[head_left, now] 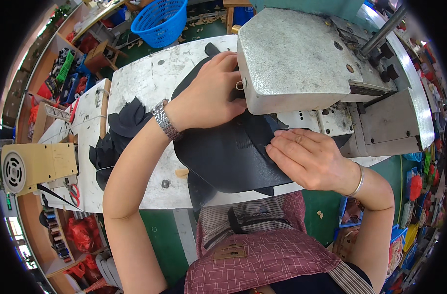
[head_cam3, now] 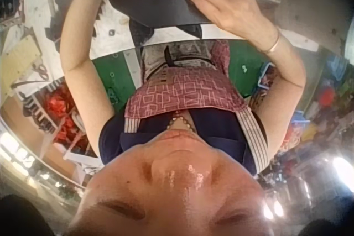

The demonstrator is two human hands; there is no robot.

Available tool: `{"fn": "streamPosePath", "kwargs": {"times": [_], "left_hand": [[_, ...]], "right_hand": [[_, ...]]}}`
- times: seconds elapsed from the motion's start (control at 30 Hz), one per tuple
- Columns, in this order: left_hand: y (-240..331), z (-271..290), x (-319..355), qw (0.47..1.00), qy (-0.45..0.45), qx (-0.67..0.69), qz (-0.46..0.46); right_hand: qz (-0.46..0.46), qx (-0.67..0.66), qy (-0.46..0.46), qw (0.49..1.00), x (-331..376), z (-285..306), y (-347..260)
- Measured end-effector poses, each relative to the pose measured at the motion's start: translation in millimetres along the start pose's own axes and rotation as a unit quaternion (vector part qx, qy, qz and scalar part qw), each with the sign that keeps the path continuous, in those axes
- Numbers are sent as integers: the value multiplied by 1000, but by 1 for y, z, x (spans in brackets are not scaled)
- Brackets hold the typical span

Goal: The person feeds leather pieces through a machine, folds and presses the edges of each piece by hand, and picks up additional leather pieces from a stack to repeat the process.

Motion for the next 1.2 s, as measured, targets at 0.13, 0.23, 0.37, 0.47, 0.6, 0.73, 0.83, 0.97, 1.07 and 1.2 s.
{"fn": "streamPosePath", "kwargs": {"times": [0.13,0.23,0.37,0.47,0.6,0.73,0.83,0.97,1.07,1.2], "left_hand": [[-5,5,2,997,20,45,64],[-1,10,6,995,21,40,90],[13,13,13,999,-1,-10,45],[21,21,17,999,22,-9,40],[41,21,22,1000,21,-7,-11],[45,15,30,999,32,34,12],[47,15,29,999,43,18,11],[53,16,29,999,38,-18,5],[54,14,29,999,15,-30,11],[55,14,30,999,1,-43,7]], "right_hand": [[7,0,-10,1000,-6,-5,-1],[-6,-12,-21,1000,-7,-6,0],[-16,-22,-33,999,-6,-9,2],[-17,-30,-36,999,-8,-10,2],[-32,-37,-31,998,-6,-10,5],[-53,-57,-22,997,-5,-9,7],[-61,-62,-15,996,-5,-8,8],[-67,-71,-3,995,-4,-7,9],[-72,-71,-1,995,-3,-7,10],[-78,-67,-3,995,-3,-8,11]]}}
Point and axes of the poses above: each hand's wrist, its own x-axis away from the middle knuckle, its own z-axis out of the back of the hand, y = z × x, the point moved 9 cm from there along -x, towards the middle knuckle, and after that the axes turned 11 degrees about y, right-handed, at the moved point
